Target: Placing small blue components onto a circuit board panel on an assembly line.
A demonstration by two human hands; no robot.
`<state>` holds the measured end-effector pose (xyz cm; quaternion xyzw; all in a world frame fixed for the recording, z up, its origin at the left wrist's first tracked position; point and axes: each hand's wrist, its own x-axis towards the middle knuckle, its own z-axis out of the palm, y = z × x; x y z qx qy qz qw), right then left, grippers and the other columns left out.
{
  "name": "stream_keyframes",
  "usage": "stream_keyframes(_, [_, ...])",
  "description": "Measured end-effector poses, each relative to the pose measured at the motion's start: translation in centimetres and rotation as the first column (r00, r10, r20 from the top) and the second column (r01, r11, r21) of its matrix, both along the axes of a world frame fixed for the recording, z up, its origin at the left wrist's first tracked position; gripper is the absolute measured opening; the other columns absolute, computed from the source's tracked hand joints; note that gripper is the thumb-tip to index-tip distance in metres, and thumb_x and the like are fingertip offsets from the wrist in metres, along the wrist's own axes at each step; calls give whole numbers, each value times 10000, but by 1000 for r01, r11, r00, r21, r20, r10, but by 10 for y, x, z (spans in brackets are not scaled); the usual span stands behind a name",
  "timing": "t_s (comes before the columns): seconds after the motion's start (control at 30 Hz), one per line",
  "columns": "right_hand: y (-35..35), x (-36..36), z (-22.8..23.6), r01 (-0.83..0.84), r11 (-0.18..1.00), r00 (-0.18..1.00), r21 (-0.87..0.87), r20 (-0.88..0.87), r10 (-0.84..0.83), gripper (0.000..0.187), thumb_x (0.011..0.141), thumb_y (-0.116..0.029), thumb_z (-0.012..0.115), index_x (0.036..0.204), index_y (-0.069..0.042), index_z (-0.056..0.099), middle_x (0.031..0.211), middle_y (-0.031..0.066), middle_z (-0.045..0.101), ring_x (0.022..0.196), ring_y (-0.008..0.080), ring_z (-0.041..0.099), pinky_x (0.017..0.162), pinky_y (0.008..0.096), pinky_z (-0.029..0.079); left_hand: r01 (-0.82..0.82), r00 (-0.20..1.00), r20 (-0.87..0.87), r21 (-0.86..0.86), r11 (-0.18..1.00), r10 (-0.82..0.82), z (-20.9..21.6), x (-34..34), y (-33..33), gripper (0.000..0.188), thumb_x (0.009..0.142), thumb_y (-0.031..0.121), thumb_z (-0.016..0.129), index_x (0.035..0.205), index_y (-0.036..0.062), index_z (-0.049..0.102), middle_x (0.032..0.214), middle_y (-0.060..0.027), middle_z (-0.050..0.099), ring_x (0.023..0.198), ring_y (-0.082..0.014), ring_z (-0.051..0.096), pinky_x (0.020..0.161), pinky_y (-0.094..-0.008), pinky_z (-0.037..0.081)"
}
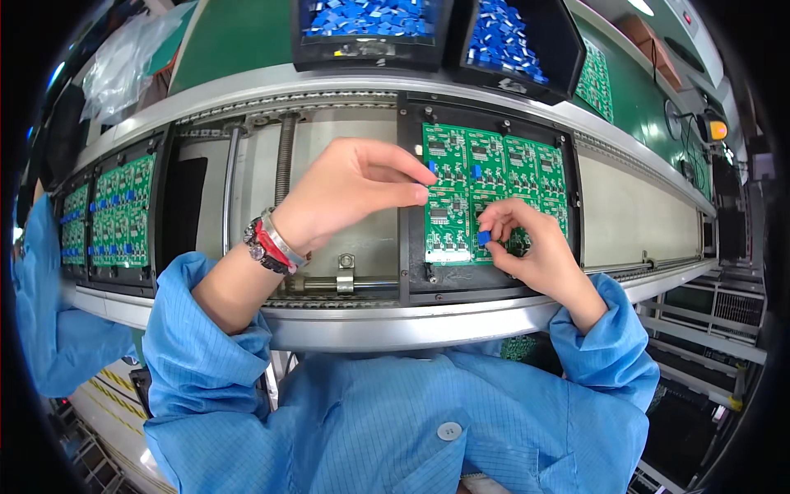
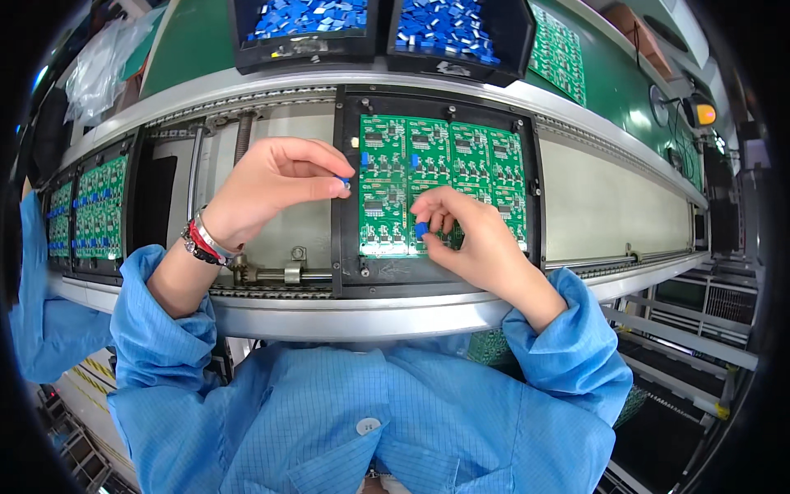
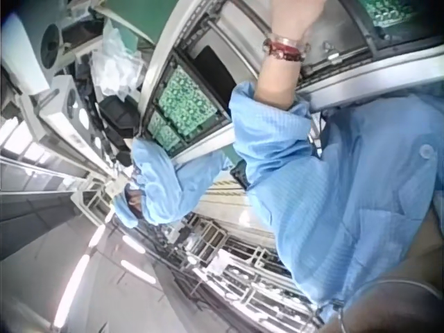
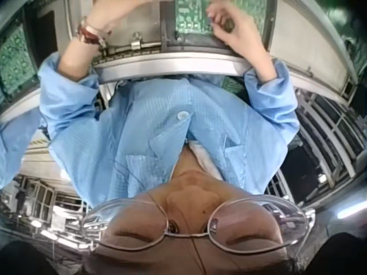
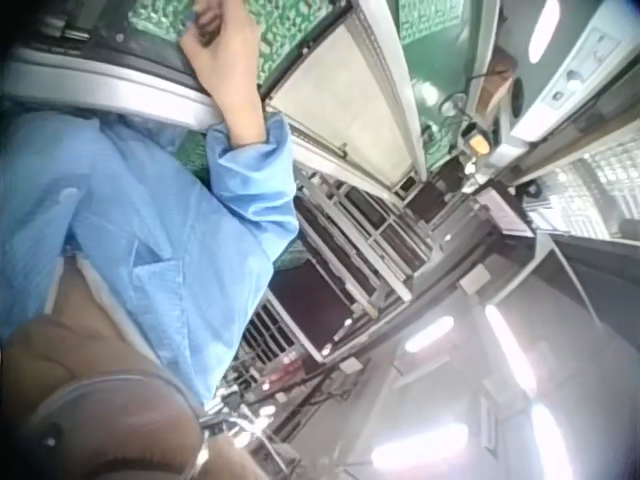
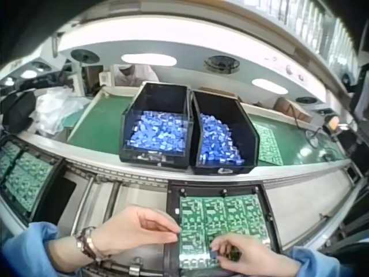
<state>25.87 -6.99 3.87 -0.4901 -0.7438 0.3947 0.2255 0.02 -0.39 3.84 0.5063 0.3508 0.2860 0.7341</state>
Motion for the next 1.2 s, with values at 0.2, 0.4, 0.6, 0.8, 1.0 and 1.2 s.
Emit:
stream_keyframes(0.2, [-8,-12,4,-14,998,995,68,97,8,336,715,92,625,1021,-29,559,899,65,607,767,158,584,715,271,488,51,998,-37,153,987,-46,-2,-3,-19,121,801,-63,638,911,-18,662,981,-58,624,888,-140,645,814,-252,517])
stream_keyframes(0.4, [-10,-23,11,-151,932,948,330,316,42,339,706,70,623,1015,-38,537,931,121,578,804,289,603,697,354,501,200,913,-382,727,657,145,1,10,-36,207,683,-25,697,866,64,659,873,-44,649,880,-212,603,798,-326,502])
stream_keyframes(0.6, [3,-17,33,-138,972,976,189,192,101,391,738,21,669,1102,-27,535,1021,131,604,860,281,623,744,369,510,252,864,-461,745,618,204,-1,12,-39,257,658,2,692,881,113,625,827,8,652,844,-219,563,793,-350,410])
stream_keyframes(0.8, [13,-2,49,-88,972,977,218,208,42,486,761,-10,681,1219,-32,521,1113,127,610,919,270,619,783,354,516,305,817,-511,775,554,266,12,14,-45,284,635,1,700,884,110,618,814,10,644,827,-213,559,765,-352,400])
stream_keyframes(1.0, [51,-6,75,-75,930,987,361,162,17,519,760,3,679,1249,-43,508,1127,105,618,943,236,608,790,327,492,400,751,-560,807,435,348,30,9,-35,268,622,-16,650,869,84,618,746,-23,604,789,-222,552,715,-348,408])
stream_keyframes(1.2, [115,3,99,-62,904,992,422,122,11,378,818,-2,612,1189,-30,549,1095,92,633,971,171,592,798,276,457,578,704,-648,761,294,292,33,16,-48,180,651,117,629,820,70,588,760,-38,571,816,-221,547,734,-345,440])
